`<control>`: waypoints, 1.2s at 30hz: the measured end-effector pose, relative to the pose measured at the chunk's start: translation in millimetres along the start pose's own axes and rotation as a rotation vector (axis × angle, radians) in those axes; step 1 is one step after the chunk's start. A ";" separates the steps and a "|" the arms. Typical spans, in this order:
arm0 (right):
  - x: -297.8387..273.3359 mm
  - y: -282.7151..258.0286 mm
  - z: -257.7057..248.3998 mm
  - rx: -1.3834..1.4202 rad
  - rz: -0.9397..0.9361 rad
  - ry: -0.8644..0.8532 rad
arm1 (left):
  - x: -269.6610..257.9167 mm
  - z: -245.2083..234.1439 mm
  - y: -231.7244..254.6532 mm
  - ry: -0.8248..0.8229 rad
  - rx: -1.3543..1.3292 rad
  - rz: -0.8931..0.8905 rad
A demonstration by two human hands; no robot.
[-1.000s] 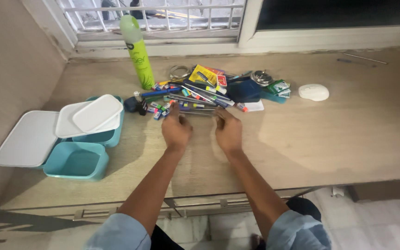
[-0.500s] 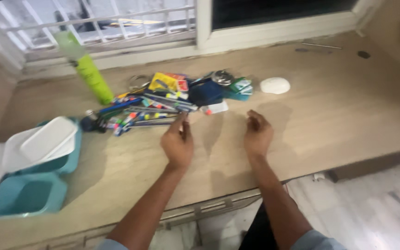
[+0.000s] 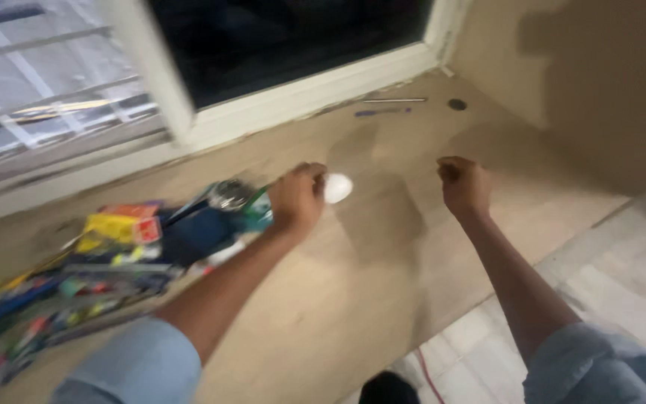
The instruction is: The person picks up erasers, pens, and markers from a desk and places them into an open drawer, then picks up a white comb and a small blue plastic box and places them on the desk surface.
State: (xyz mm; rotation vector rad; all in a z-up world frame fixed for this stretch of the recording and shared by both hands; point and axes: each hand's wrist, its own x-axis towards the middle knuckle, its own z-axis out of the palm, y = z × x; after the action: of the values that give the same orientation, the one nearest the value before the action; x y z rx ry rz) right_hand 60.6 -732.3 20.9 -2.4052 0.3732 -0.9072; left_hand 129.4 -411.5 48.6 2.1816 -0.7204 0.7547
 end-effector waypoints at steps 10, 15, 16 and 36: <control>118.1 74.2 88.6 0.054 -0.191 -0.138 | 125.8 179.6 -84.1 -0.167 0.041 -0.407; 153.6 74.5 125.6 -0.003 -0.148 -0.307 | 145.0 237.8 -110.5 -0.190 0.066 -0.279; 159.1 78.0 133.4 -0.022 -0.175 -0.333 | 150.1 245.3 -109.8 -0.221 0.091 -0.222; 125.7 48.9 131.7 -0.182 -0.417 -0.240 | 141.9 245.0 -68.3 -0.324 0.150 -0.210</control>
State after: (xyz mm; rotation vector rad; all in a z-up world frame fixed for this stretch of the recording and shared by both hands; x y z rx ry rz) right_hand 238.7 -775.2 -23.9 -2.7808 -0.1498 -0.7638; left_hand 343.6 -594.5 -25.1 2.5020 -0.5932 0.3611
